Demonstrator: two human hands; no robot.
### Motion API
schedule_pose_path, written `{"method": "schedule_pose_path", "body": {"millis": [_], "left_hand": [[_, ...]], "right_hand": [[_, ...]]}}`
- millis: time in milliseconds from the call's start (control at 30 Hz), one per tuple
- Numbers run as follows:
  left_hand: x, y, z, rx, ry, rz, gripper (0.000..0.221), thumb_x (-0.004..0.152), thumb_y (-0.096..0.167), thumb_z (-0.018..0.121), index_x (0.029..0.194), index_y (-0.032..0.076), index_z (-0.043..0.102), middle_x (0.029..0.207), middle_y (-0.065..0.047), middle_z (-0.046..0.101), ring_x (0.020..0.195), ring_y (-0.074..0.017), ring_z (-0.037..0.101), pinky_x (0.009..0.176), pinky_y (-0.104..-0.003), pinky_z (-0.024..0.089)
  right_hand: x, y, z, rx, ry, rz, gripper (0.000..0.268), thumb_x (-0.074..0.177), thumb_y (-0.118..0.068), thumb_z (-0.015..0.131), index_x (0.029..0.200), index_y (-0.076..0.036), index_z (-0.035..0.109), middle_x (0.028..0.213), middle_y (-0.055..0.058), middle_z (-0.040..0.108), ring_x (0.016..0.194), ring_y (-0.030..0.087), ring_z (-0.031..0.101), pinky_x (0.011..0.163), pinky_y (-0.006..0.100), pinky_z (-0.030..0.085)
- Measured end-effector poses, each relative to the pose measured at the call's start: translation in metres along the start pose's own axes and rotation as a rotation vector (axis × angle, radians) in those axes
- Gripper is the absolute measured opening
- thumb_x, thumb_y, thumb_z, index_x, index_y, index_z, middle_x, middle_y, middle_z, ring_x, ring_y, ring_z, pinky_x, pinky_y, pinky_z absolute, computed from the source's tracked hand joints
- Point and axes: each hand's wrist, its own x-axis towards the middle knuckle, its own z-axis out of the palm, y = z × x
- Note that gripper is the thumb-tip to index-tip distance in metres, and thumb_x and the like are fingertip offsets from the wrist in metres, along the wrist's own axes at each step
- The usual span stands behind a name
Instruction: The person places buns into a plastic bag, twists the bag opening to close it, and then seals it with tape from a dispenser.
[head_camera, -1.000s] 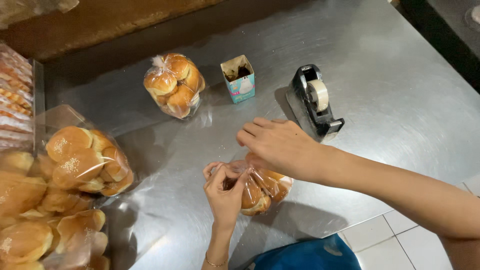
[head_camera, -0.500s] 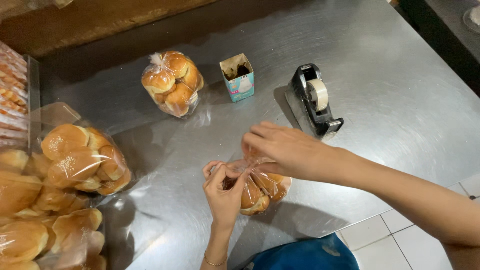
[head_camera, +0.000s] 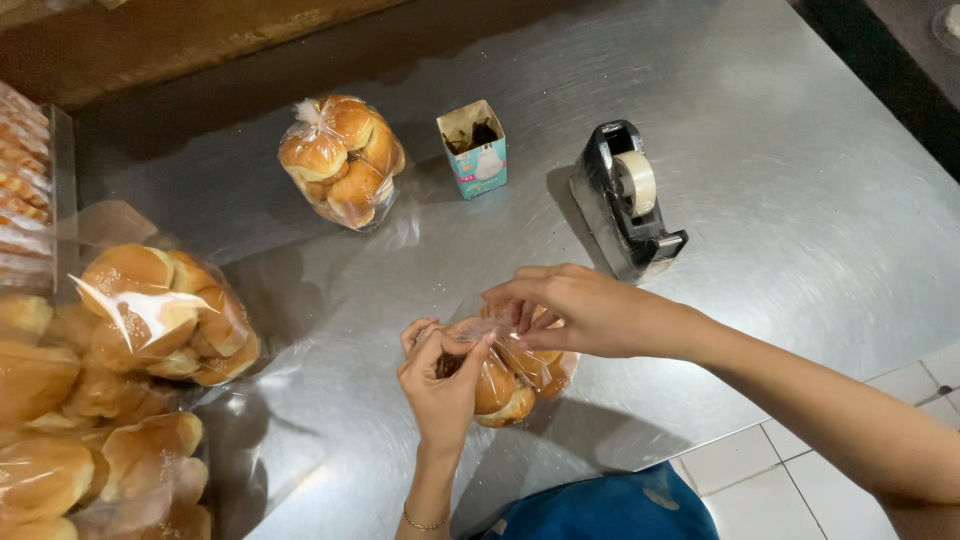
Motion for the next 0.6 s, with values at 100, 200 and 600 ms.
{"method": "schedule_pose_path", "body": {"millis": [100, 200, 600], "left_hand": [[0.003, 0.001, 0.001, -0.017, -0.005, 0.057, 0.035, 0.068, 0.003, 0.075, 0.057, 0.012, 0.043, 0.053, 0.007, 0.046, 0.054, -0.0059, 0.041, 0.091, -0.032, 0.039], [-0.001, -0.001, -0.001, -0.016, -0.013, -0.025, 0.033, 0.067, 0.005, 0.077, 0.056, 0.012, 0.046, 0.053, 0.007, 0.044, 0.074, -0.011, 0.046, 0.087, -0.029, 0.042], [0.021, 0.035, -0.03, 0.005, -0.258, -0.144, 0.01, 0.074, 0.014, 0.07, 0.078, 0.006, 0.065, 0.099, -0.006, 0.061, 0.092, -0.0151, 0.06, 0.075, -0.024, 0.05]], "right_hand": [[0.003, 0.0, 0.007, -0.084, -0.016, 0.086, 0.035, 0.078, -0.024, 0.064, 0.111, -0.015, 0.059, 0.083, 0.001, 0.055, 0.072, 0.014, 0.065, 0.068, 0.027, 0.051], [0.003, 0.003, 0.018, -0.096, 0.1, 0.125, 0.019, 0.078, -0.022, 0.067, 0.096, -0.017, 0.065, 0.082, -0.002, 0.06, 0.066, 0.014, 0.063, 0.058, 0.03, 0.046], [0.012, 0.001, 0.02, -0.128, 0.171, 0.025, 0.009, 0.081, -0.014, 0.06, 0.088, -0.016, 0.065, 0.074, -0.003, 0.05, 0.051, 0.018, 0.052, 0.052, 0.032, 0.039]]}}
